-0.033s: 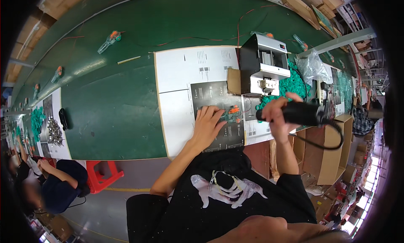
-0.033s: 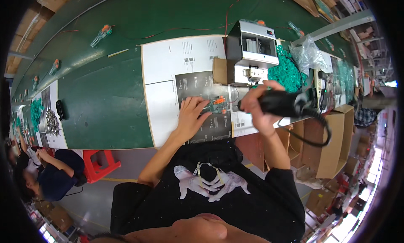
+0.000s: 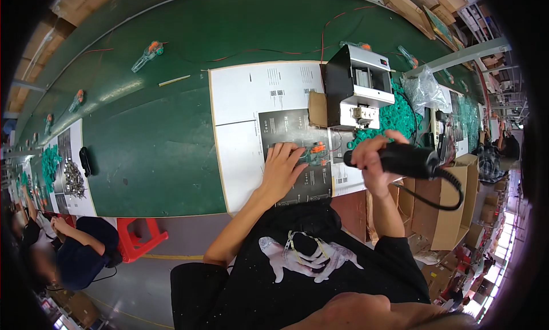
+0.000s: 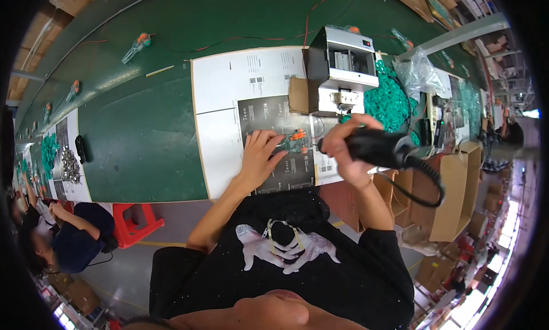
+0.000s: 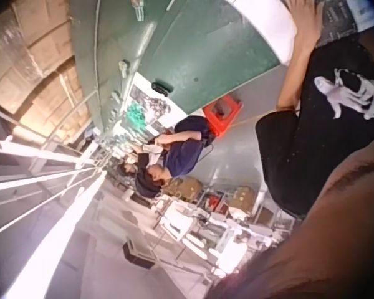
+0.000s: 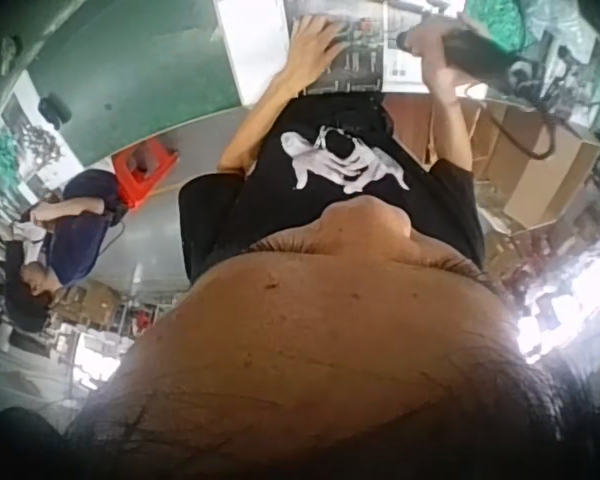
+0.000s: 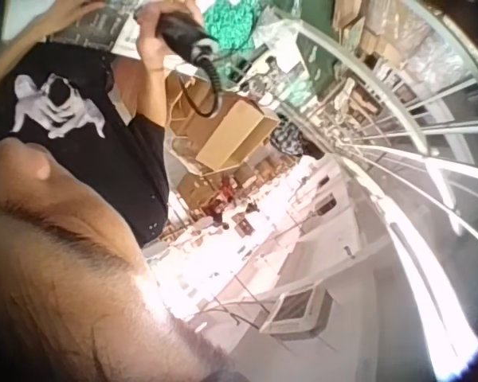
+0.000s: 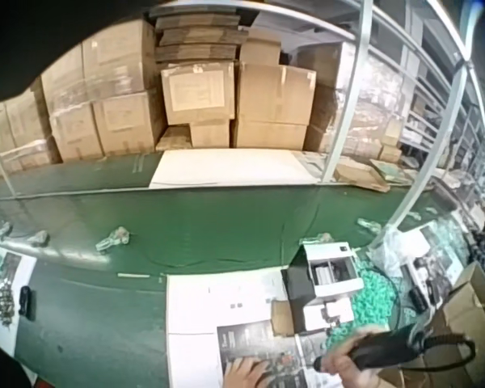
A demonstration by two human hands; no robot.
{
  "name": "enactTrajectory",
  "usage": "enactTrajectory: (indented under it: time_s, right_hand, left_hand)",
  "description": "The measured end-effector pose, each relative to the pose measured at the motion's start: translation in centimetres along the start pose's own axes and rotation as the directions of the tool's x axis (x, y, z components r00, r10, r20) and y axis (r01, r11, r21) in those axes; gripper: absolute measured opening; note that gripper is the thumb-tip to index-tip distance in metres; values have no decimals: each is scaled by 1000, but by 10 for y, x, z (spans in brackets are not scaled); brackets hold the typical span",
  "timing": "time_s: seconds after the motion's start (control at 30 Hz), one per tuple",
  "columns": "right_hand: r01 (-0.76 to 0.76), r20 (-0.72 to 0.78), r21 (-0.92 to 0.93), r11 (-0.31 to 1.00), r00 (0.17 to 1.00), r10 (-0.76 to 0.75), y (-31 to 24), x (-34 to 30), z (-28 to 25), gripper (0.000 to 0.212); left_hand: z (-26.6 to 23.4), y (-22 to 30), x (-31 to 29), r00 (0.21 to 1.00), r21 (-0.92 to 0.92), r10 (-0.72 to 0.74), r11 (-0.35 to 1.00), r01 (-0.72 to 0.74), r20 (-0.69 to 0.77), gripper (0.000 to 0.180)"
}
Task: Assemble electronic components onto a base using an electric screwdriver.
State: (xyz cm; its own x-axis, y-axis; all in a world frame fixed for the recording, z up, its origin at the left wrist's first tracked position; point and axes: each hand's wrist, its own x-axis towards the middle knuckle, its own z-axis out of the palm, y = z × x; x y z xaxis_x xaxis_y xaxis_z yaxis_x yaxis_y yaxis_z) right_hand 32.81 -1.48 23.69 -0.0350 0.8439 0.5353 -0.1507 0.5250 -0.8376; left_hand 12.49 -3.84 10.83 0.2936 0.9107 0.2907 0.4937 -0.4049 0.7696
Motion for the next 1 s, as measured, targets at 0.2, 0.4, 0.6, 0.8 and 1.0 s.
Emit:
enactTrajectory:
  time_s: [0.2, 0.4, 0.6, 0.8, 1.0]
  right_hand:
    - [-20, 32, -66, 998, 999, 22, 23, -15, 12, 51]
    - [-138, 27, -82, 987, 990, 141, 40, -23, 11, 58]
    - [-118, 64, -92, 989, 990, 124, 58, -33, 15, 48]
    - [-122, 18, -61, 991, 992, 123, 65, -35, 10, 43]
    - [-58, 39, -152, 987, 997, 64, 62, -30, 16, 35]
  left_hand:
    - [1, -5, -4, 1000, 11, 15, 1000, -15, 0, 39]
    - [-6, -10, -8, 1000, 1, 5, 1000, -5, -1, 40]
    - [-8, -20, -6, 1000, 0, 6, 1000, -6, -2, 41]
    - [-9, -23, -6, 1000, -41, 8, 999, -9, -23, 42]
    - [-15, -16, -7, 999, -27, -12, 1000, 11, -38, 43]
